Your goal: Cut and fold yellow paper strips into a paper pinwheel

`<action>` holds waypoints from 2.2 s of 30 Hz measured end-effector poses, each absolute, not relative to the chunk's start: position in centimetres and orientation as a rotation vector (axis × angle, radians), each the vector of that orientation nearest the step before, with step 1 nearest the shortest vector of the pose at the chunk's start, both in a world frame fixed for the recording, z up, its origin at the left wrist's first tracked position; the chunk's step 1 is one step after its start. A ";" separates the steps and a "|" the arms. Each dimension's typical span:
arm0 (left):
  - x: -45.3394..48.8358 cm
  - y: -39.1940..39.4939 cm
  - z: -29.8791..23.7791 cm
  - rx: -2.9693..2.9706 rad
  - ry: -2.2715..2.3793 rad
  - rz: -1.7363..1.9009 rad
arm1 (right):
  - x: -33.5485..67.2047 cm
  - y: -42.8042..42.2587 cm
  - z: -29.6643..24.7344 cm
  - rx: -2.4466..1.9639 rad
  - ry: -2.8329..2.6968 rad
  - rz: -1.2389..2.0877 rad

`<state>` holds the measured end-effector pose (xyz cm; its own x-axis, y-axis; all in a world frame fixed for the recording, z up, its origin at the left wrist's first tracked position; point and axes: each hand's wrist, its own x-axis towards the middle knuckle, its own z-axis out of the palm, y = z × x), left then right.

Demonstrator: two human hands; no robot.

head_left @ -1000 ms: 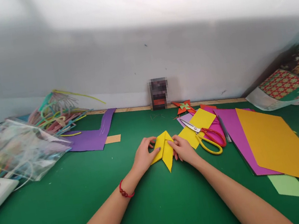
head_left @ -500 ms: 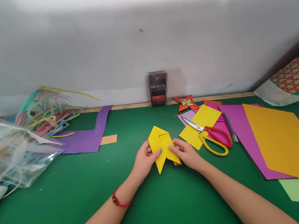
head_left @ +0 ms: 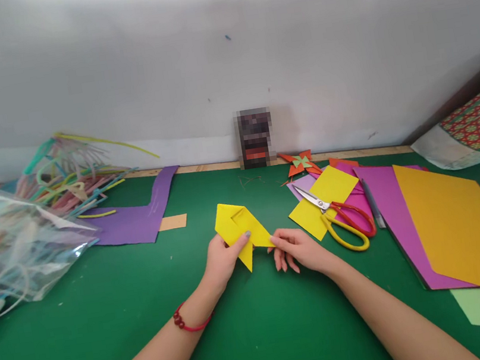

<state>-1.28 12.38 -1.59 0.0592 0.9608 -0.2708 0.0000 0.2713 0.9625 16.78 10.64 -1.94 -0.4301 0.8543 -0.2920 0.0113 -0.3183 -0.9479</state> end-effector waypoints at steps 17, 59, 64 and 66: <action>-1.5 12.5 -1.9 1.053 1.282 0.971 | 16.8 10.3 -1.8 -1.161 -1.364 1.777; -1.9 12.7 -1.5 1.127 1.139 0.805 | 17.0 10.0 -0.4 -1.265 -1.853 1.636; -1.8 12.7 -1.2 1.126 1.137 0.819 | 16.9 10.0 -0.4 -1.272 -1.865 1.581; -1.8 12.7 -1.1 1.117 1.148 0.820 | 16.8 9.9 -0.6 -1.277 -1.854 1.558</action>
